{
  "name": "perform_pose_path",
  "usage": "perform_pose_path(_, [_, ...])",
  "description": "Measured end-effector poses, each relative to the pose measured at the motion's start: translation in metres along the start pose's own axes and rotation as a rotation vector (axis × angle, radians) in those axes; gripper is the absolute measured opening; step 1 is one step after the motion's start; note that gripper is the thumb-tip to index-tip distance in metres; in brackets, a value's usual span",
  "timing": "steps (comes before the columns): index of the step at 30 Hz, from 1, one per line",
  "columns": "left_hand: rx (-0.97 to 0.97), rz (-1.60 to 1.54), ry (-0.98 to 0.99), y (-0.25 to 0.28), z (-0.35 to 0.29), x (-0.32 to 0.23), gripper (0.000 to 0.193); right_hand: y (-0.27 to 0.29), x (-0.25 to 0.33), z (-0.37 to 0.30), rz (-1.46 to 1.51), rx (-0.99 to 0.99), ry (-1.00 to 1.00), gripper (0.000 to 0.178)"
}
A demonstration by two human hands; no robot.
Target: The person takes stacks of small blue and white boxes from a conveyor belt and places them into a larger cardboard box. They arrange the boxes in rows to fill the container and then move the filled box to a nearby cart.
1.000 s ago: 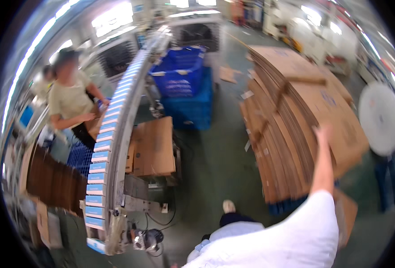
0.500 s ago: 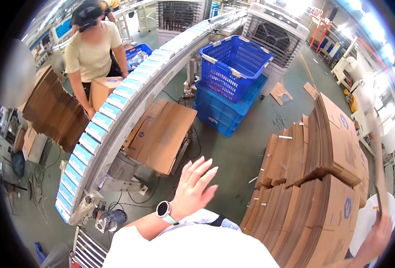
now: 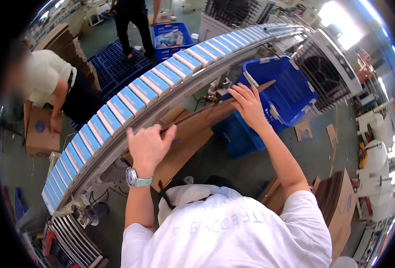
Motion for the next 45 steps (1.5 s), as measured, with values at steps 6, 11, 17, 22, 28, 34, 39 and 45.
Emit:
perform_pose_path(6, [0.120, 0.157, -0.122, -0.038, 0.071, -0.059, 0.045, -0.021, -0.086, -0.042, 0.276, 0.140, 0.085, 0.031])
perform_pose_path(11, [-0.147, 0.448, 0.406, -0.025, 0.078, -0.047, 0.064, -0.086, -0.111, 0.006, 0.758, 1.015, 0.071, 0.036])
perform_pose_path(17, [-0.672, -0.262, 0.881, -0.050, -0.022, -0.035, 0.081, -0.080, -0.113, 0.045, 0.347, 0.441, 0.743, 0.019])
perform_pose_path(22, [-0.362, -0.658, 0.686, -0.016, -0.019, -0.068, 0.043, -0.036, -0.146, 0.077, 0.656, 0.557, 0.457, 0.037])
perform_pose_path(28, [0.673, 0.086, 0.511, -0.166, 0.067, -0.158, 0.080, -0.106, -0.044, -0.014, 0.544, -0.197, 0.439, 0.034])
perform_pose_path(34, [1.053, -1.105, 0.213, -0.165, -0.046, -0.215, 0.065, -0.113, -0.032, -0.001, 0.298, 0.099, 0.606, 0.037])
perform_pose_path(39, [0.240, 0.234, 0.278, -0.119, 0.035, -0.089, 0.068, -0.233, -0.050, -0.008, 1.034, 0.715, 0.307, 0.026])
perform_pose_path(45, [-0.105, -0.636, 0.943, -0.128, -0.207, 0.136, 0.057, -0.363, 0.009, -0.185, 1.183, 1.264, -0.616, 0.082])
Point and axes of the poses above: each hand's wrist, its own z-axis towards the middle knuckle, its own y-axis out of the back of the hand, x = y × z, the point moved 9 cm from there along z, towards the middle knuckle, and after that the axes turned 3 degrees about -z, right-handed, at the moved point
